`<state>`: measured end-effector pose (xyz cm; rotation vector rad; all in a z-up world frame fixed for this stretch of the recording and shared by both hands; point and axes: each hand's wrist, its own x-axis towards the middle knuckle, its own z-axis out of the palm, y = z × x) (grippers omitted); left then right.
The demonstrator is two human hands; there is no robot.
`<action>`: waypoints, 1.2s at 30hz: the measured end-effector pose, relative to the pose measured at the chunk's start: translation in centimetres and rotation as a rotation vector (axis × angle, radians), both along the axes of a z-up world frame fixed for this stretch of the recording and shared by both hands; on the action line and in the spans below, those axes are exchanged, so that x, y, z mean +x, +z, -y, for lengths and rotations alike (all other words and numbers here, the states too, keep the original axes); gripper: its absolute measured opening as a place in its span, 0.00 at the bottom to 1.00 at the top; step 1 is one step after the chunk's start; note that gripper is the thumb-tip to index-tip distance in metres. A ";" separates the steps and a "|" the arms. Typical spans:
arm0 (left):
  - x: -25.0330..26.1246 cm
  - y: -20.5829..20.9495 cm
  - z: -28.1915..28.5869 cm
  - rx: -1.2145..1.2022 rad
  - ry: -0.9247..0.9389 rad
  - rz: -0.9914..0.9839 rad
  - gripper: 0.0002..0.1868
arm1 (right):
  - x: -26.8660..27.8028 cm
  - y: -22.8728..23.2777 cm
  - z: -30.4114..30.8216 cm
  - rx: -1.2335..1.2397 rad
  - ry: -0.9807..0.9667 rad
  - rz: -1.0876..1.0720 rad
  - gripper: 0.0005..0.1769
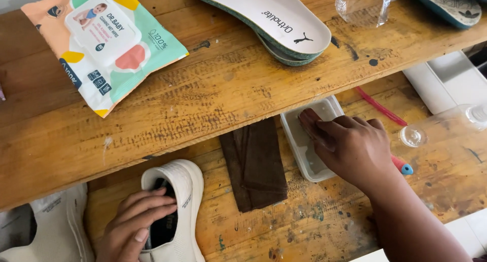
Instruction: The person cleans a white slip-on shoe using a brush and a cloth. They scrub the shoe's exterior with the brush, wipe it with the cloth, and dip the brush into a container of water to clean it before resuming scrubbing.
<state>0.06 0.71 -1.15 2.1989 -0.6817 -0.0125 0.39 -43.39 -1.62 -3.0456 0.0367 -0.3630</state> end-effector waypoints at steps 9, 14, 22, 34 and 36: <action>0.2 0.0 -0.1 0.002 -0.056 0.023 0.39 | 0.0 -0.2 0.2 -0.031 0.005 -0.025 0.20; -0.2 0.6 0.6 -0.034 0.009 0.008 0.38 | 0.0 -0.1 0.1 -0.035 0.008 -0.009 0.16; 0.0 0.2 0.2 -0.060 -0.033 0.035 0.37 | 0.1 0.0 0.3 0.071 0.051 0.107 0.17; 0.3 -0.4 -0.4 -0.016 -0.061 0.031 0.38 | 0.5 -0.1 0.5 0.557 0.164 0.361 0.19; 0.3 -0.5 -0.5 -0.010 -0.068 0.030 0.38 | 0.5 -0.6 0.7 0.585 0.158 0.387 0.20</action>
